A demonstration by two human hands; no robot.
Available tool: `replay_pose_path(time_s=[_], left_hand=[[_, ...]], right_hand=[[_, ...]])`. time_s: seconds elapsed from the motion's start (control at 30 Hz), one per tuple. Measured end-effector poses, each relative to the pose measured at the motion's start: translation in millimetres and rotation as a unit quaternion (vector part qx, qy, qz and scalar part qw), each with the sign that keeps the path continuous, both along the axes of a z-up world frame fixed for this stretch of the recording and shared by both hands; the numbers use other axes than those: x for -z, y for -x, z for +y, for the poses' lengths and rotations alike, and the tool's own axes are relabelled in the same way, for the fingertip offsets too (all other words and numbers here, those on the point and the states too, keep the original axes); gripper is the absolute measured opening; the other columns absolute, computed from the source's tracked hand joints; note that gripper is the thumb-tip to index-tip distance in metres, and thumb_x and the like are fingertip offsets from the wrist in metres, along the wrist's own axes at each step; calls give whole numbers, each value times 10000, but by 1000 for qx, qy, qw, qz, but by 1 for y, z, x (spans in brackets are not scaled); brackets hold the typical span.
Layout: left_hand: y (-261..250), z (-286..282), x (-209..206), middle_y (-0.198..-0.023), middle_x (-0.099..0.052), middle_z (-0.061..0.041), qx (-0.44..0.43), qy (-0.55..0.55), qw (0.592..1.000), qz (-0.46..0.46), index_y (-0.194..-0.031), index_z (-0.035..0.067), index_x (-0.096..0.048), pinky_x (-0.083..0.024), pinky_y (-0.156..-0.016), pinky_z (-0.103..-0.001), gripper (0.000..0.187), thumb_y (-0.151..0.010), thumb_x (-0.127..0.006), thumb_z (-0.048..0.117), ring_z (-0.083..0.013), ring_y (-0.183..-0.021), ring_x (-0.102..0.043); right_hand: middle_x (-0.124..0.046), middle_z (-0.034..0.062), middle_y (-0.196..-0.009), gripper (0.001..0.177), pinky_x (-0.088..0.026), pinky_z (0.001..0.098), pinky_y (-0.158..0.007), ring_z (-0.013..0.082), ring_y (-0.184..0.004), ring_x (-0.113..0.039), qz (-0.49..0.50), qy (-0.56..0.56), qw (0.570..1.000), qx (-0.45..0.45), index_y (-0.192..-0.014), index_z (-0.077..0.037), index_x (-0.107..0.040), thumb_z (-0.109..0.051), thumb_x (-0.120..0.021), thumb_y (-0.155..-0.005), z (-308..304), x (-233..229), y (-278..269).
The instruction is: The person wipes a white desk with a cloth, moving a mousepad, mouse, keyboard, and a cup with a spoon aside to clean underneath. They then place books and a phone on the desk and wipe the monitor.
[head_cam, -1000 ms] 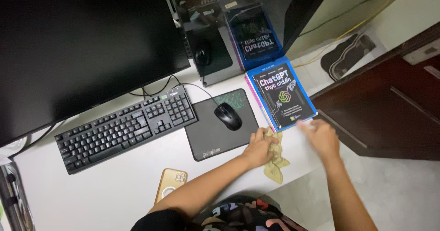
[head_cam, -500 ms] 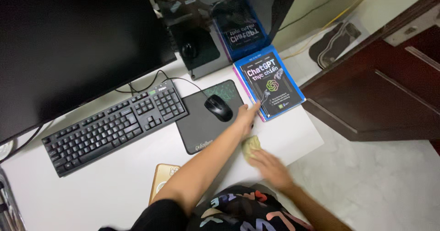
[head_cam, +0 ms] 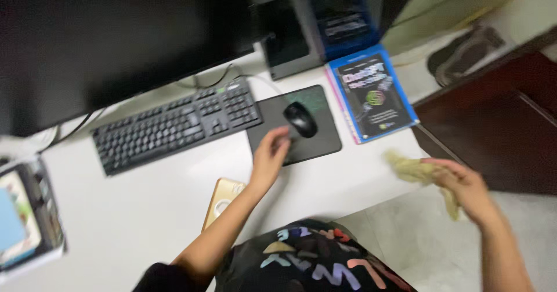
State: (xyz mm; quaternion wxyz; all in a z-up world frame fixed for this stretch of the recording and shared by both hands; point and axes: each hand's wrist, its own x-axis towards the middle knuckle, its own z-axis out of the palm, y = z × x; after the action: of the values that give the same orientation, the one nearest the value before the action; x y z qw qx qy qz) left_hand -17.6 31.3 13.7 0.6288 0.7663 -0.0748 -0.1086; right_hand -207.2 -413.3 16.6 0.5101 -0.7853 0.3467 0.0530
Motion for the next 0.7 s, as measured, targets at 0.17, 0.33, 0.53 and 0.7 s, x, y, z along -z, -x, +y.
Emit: replay_pose_path(time_s=[0.17, 0.33, 0.53, 0.7], left_hand=[[82, 102, -34, -1408, -521, -226, -69, -305, 931, -190, -1412, -10, -480, -395, -1086, -482, 674, -824, -761, 164, -417, -1274, -489], [125, 134, -7, -1464, -364, -320, -148, -399, 897, -115, -1455, -48, -356, -287, -1072, -586, 1058, -612, -901, 288, -511, -1334, -348], [131, 163, 9, -1429, -498, -186, -172, -374, 905, -108, -1493, 51, -419, -368, -1088, -514, 926, -712, -873, 254, -400, -1312, -460], [127, 208, -27, -1371, -536, -159, -293, -293, 910, -27, -1456, 57, -424, -403, -1080, -477, 906, -681, -867, 209, -364, -1270, -480]], right_hand=[[-539, 263, -1465, 585, -377, 474, -1149, 424, -1371, -481, -271, 409, 870, -49, -1394, 19, -619, -127, -799, -857, 122, 45, -50], [-637, 132, -1284, 556, -414, 432, -1094, 335, -1265, -561, -306, 100, 886, -334, -1213, -48, -656, -63, -842, -689, 303, 43, -56], [-664, 99, -1351, 362, -411, 475, -1118, 301, -1371, -497, -360, 192, 689, -600, -1130, -236, -712, -73, -676, -809, 313, 52, -82], [-556, 237, -1471, 323, -339, 545, -1199, 392, -1470, -393, -337, 296, 813, -371, -1208, -81, -602, -167, -615, -896, 334, 58, -64]])
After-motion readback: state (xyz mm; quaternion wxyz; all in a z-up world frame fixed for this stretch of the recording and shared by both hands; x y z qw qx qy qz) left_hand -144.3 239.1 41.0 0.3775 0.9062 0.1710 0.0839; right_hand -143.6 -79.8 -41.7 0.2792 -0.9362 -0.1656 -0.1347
